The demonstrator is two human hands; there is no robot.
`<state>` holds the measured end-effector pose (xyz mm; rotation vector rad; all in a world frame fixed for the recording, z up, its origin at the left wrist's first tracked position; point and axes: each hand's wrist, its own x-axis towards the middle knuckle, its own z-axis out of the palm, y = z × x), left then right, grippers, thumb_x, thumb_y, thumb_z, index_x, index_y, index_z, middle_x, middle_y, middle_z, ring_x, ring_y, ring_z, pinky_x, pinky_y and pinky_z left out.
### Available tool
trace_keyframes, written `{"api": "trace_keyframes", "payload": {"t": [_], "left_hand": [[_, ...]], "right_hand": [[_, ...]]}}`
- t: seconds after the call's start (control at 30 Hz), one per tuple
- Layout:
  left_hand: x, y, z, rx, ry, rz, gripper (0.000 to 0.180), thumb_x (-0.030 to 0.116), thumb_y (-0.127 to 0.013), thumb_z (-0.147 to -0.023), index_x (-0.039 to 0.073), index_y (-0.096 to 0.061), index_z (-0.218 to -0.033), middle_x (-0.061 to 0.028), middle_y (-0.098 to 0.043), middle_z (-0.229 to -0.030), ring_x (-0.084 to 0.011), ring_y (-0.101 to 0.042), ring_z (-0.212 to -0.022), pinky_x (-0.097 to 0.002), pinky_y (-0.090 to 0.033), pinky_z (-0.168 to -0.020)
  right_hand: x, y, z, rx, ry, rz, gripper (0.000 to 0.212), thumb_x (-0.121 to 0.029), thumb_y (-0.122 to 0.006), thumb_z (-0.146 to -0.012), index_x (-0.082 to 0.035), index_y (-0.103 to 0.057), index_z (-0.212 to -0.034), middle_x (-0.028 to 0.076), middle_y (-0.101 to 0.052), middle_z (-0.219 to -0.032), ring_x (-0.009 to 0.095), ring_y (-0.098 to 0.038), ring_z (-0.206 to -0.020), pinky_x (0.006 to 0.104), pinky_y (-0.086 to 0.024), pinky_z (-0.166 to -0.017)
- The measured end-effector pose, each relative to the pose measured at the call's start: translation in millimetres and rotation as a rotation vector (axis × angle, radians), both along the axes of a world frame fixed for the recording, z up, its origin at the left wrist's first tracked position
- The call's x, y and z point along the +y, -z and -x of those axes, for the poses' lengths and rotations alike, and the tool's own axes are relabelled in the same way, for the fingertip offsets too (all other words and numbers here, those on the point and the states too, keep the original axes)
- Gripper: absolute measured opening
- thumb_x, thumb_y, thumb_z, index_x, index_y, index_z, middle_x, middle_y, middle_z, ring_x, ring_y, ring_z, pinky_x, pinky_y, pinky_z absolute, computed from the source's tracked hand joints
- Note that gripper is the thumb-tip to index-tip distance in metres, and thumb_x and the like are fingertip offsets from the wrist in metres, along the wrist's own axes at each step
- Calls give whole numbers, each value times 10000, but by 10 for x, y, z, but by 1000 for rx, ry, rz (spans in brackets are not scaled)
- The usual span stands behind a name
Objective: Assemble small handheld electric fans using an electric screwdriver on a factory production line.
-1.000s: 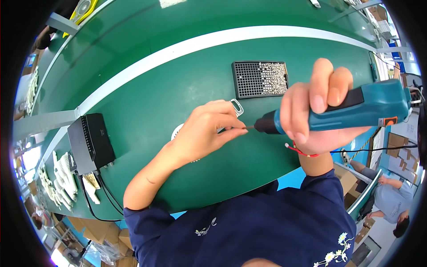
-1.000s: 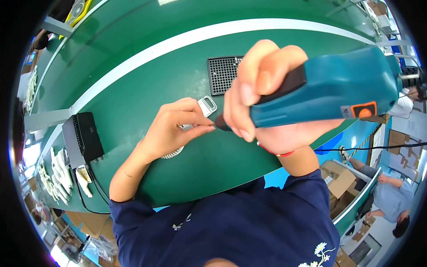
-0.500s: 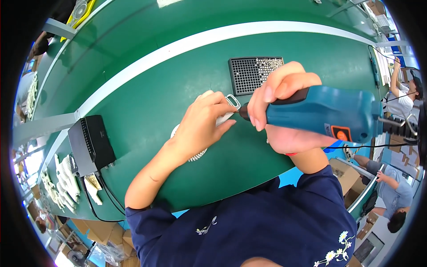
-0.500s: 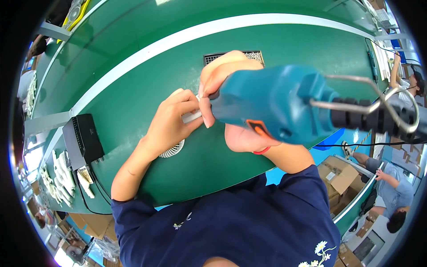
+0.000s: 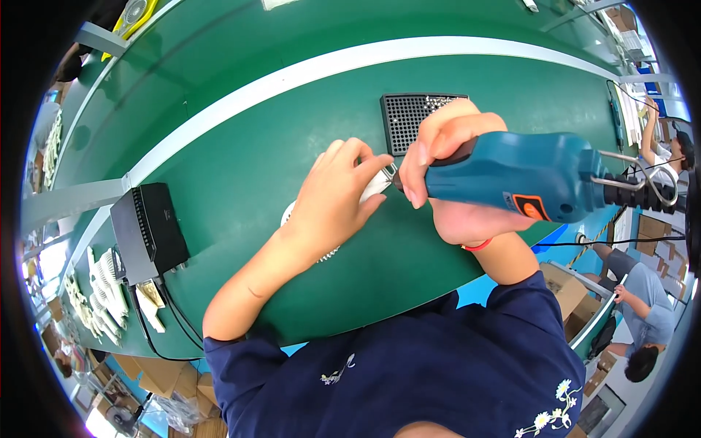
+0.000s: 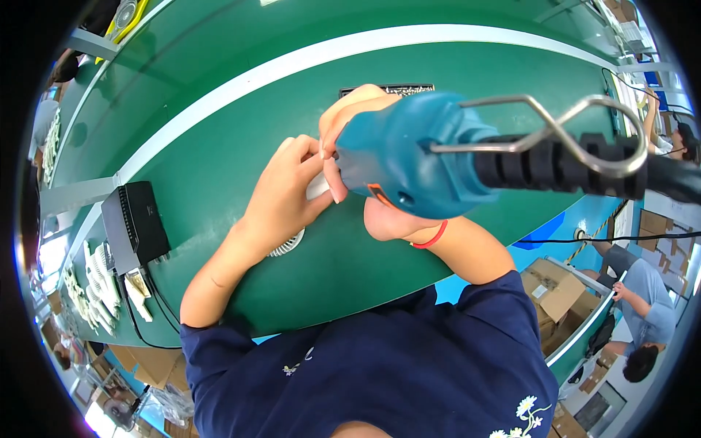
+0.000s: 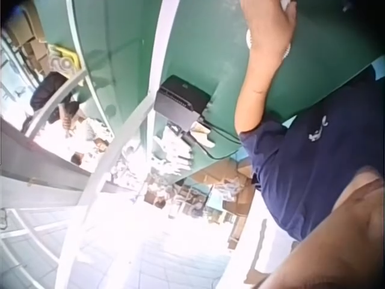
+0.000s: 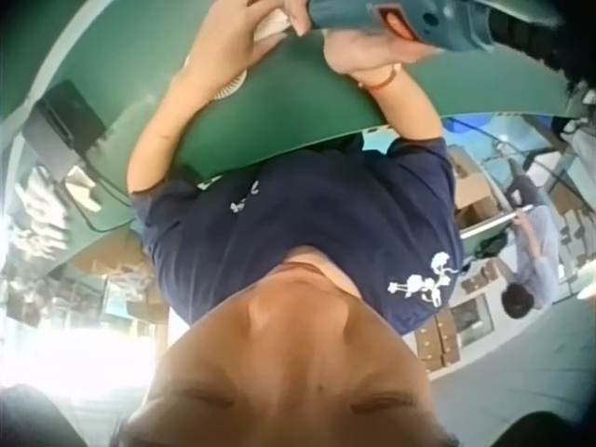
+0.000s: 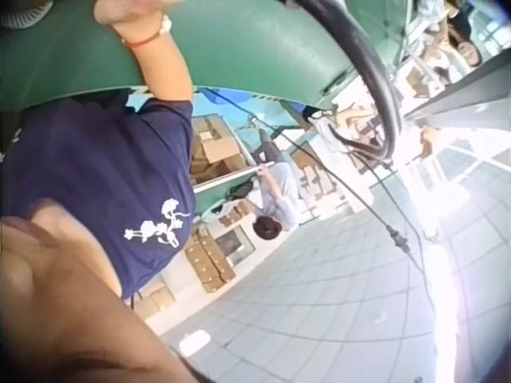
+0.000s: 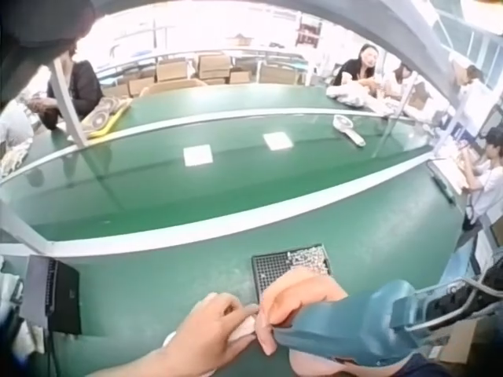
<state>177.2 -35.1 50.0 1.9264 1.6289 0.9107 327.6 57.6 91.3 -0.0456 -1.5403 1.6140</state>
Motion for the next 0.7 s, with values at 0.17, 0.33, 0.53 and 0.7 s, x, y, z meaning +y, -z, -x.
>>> {"api": "trace_keyframes", "payload": {"t": [0.17, 0.33, 0.53, 0.7], "left_hand": [[10, -34, -4, 138, -40, 142, 458, 119, -787, -704, 30, -601, -1114, -101, -584, -967, -288, -585, -959, -384, -484, -816], [49, -114, 36, 185, -42, 144, 451, 150, -788, -706, 23, -599, -1096, -109, -594, -1002, -300, -604, -939, -403, -495, -799], [-67, -31, -130, 232, -29, -56, 205, 49, -638, -698, -13, -602, -890, -145, -588, -867, -305, -589, -842, -412, -495, -742], [630, -740, 533, 697, 129, -113, 366, 5, -620, -719, 23, -593, -1084, -111, -585, -981, -285, -585, -1001, -440, -478, -917]], "right_hand": [[42, 5, -11, -38, 24, 1, 806, -792, -328, -844, -11, -474, -982, 127, -481, -930, 192, -532, -461, 330, -456, -429], [109, -128, -58, 120, 66, 57, 727, -727, -424, -866, -13, -478, -994, 118, -483, -951, 186, -525, -466, 320, -439, -422], [367, -179, -682, 446, 265, 160, 628, -594, -556, -870, 20, -515, -993, 81, -427, -929, 136, -419, -472, 293, -314, -413], [551, 162, -1066, 439, 493, 329, 582, -554, -498, -917, 20, -455, -1006, 98, -427, -951, 122, -388, -456, 239, -339, -377]]}}
